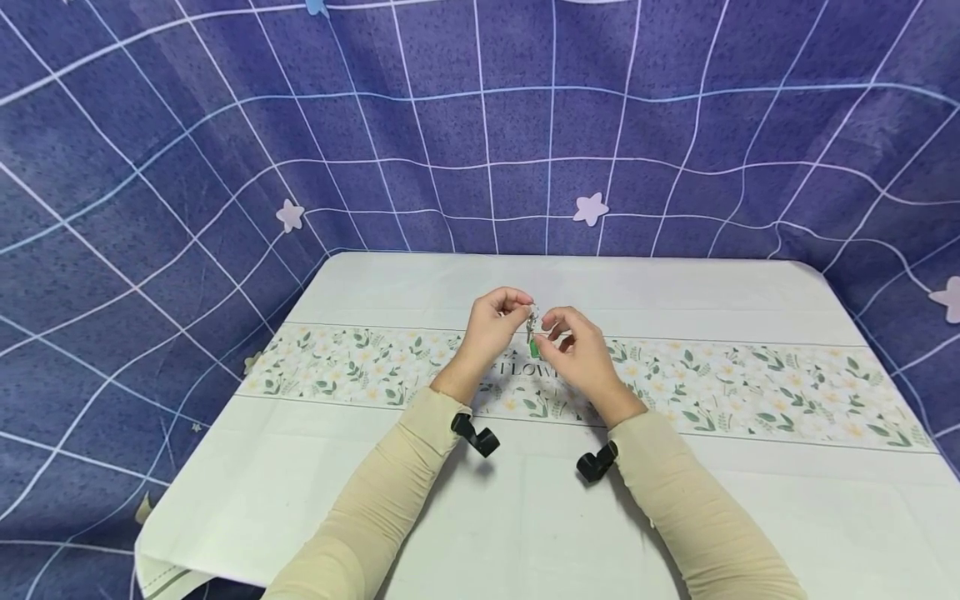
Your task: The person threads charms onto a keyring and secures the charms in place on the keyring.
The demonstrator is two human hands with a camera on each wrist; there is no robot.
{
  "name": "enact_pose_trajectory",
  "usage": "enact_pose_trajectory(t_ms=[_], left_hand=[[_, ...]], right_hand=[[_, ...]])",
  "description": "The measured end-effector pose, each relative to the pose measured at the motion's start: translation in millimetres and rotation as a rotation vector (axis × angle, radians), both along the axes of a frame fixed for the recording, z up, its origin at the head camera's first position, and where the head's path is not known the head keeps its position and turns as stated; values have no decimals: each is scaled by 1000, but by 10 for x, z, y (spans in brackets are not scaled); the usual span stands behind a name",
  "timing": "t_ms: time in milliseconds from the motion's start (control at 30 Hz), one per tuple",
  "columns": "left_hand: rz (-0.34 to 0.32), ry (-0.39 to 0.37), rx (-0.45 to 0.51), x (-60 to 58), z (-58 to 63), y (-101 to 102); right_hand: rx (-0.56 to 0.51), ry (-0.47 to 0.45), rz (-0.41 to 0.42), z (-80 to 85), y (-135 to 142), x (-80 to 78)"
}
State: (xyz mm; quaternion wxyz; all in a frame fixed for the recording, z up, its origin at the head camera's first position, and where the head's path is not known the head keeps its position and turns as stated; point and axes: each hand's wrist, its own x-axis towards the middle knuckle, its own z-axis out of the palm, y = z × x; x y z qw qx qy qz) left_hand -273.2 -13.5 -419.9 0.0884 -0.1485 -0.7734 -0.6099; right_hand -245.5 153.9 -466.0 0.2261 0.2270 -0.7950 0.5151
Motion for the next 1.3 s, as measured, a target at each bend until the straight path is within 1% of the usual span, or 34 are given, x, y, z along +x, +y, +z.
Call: enact_pose_trajectory(t_ms=[100, 233, 333, 400, 533, 800, 1100, 1300], left_hand=[[-3, 6, 7, 3, 7, -3], [-5, 10, 7, 4, 14, -10], [-5, 4, 5, 3, 13, -13], [-7, 1, 3, 3, 13, -14], [-6, 0, 8, 0, 13, -12], [-10, 2, 15, -9, -7, -13], [-6, -9, 22, -9, 5, -4], [4, -14, 36, -15, 13, -33]], right_hand=[[18, -83, 5, -22, 15, -4], [63, -198, 40, -50, 18, -16], [109, -247, 57, -75, 5, -31], [138, -254, 49, -99, -5, -42], [157, -250, 24, -120, -31, -50], [150, -237, 14, -95, -51, -43], [155, -220, 3, -105, -52, -37], [163, -221, -5, -89, -11, -42]])
